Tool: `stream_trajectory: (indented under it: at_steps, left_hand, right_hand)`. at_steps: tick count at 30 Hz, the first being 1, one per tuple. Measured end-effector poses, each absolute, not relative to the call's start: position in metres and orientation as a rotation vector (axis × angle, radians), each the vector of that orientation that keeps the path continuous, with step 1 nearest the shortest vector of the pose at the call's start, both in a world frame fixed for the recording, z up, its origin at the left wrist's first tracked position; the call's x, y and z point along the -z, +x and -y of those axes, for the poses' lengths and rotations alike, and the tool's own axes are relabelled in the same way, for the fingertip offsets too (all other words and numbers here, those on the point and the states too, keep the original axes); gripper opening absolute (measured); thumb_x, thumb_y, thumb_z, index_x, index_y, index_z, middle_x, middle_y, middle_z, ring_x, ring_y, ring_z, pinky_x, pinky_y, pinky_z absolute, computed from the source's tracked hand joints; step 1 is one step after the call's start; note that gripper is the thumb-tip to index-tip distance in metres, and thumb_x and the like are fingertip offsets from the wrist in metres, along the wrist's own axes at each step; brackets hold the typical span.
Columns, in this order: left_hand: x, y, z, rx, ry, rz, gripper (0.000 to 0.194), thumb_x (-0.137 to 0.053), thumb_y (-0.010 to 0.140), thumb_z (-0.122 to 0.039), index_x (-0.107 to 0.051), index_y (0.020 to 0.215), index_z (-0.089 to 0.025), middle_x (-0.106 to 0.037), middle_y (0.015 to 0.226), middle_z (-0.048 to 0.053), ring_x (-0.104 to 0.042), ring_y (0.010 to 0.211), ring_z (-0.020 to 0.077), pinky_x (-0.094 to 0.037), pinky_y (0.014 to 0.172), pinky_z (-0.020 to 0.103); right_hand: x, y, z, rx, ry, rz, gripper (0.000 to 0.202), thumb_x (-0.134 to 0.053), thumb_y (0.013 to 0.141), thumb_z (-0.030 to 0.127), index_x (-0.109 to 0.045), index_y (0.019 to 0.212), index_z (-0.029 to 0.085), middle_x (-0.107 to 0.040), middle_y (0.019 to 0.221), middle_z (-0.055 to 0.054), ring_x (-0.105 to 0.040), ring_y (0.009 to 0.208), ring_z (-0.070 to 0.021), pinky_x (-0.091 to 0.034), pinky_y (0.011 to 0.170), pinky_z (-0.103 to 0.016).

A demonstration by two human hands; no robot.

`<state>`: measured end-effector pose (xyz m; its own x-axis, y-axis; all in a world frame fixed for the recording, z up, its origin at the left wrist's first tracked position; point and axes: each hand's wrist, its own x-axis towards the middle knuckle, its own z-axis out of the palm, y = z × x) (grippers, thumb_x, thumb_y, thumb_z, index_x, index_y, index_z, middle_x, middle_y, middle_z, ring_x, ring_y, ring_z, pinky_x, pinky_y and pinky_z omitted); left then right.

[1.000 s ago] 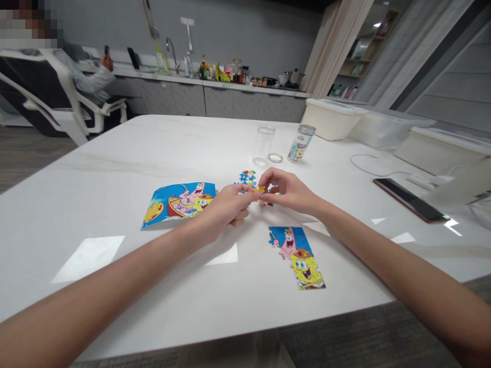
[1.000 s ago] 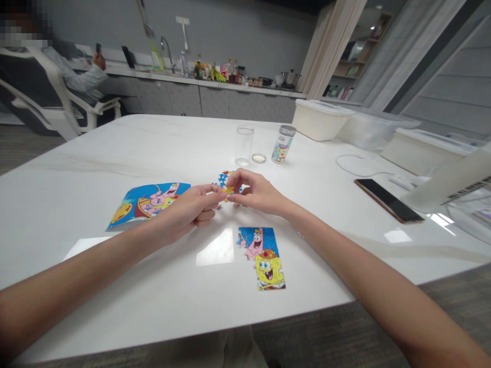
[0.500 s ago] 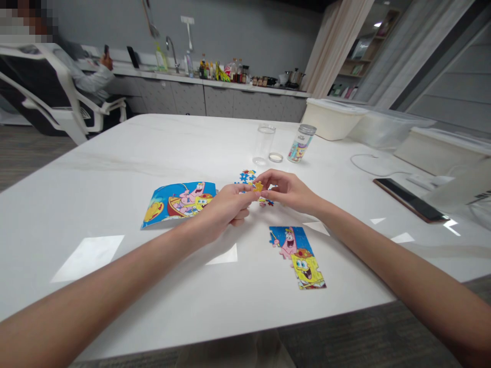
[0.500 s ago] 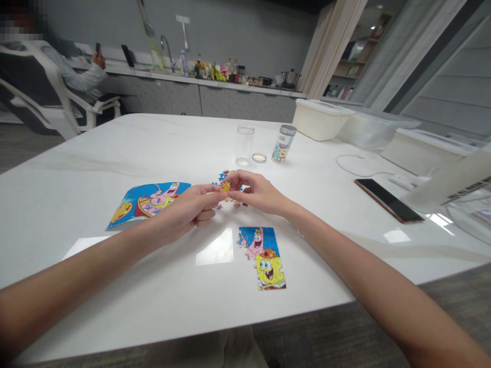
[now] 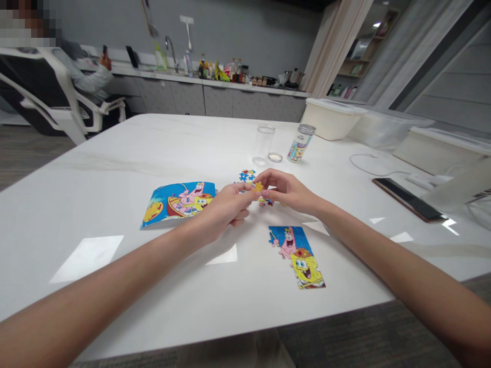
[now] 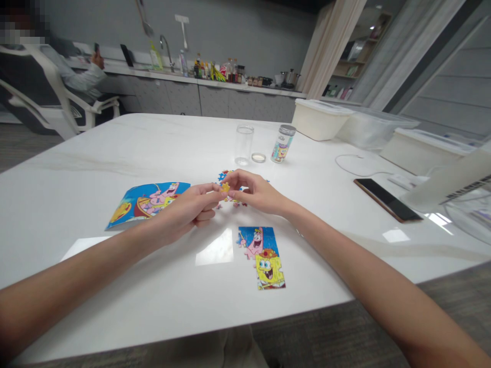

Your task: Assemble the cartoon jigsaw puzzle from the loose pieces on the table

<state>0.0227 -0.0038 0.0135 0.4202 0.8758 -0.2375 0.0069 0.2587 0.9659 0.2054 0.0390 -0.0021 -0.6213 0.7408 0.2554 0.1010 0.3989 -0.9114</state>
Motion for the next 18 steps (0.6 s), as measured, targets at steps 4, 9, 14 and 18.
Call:
stream_trajectory:
  at_steps: [4,9,14,18]
  left_hand:
    - [-0.0119,0.0224,0.0028,-0.728,1.181,-0.970,0.008,-0.052,0.091,-0.021,-0.048,0.084,-0.019,-0.015,0.053,-0.011,-0.012,0.040,0.0034,-0.007,0.042,0.024]
    - [-0.0101,0.0220,0.0020,-0.707,1.200,-0.985,0.009,-0.052,0.092,-0.024,-0.050,0.085,-0.019,-0.014,0.052,-0.011,-0.011,0.039,0.0033,-0.006,0.041,0.024]
    - [-0.0088,0.0225,0.0023,-0.684,1.217,-1.005,0.004,-0.054,0.089,-0.021,-0.054,0.086,-0.018,-0.015,0.053,-0.011,-0.013,0.039,0.0035,-0.007,0.041,0.023]
    - [-0.0086,0.0228,0.0028,-0.734,1.184,-1.017,0.007,-0.054,0.089,-0.021,-0.054,0.083,-0.017,-0.015,0.053,-0.011,-0.013,0.039,0.0033,-0.007,0.041,0.023]
  right_hand:
    - [0.0008,0.2061,-0.0381,-1.277,-0.744,2.002,0.019,-0.064,0.085,0.034,-0.058,0.091,0.017,-0.057,0.081,-0.001,-0.056,0.068,-0.0113,-0.046,0.058,-0.026]
    - [-0.0006,0.2050,-0.0368,-1.270,-0.744,1.995,0.018,-0.063,0.085,0.034,-0.060,0.091,0.017,-0.059,0.080,-0.001,-0.057,0.068,-0.0110,-0.046,0.059,-0.025]
    - [-0.0013,0.2041,-0.0367,-1.248,-0.739,2.035,0.020,-0.061,0.087,0.033,-0.062,0.099,0.017,-0.059,0.078,0.000,-0.055,0.066,-0.0100,-0.045,0.058,-0.024]
    - [-0.0006,0.2059,-0.0383,-1.253,-0.745,2.008,0.018,-0.063,0.085,0.033,-0.059,0.091,0.017,-0.059,0.078,0.000,-0.055,0.068,-0.0111,-0.045,0.059,-0.025]
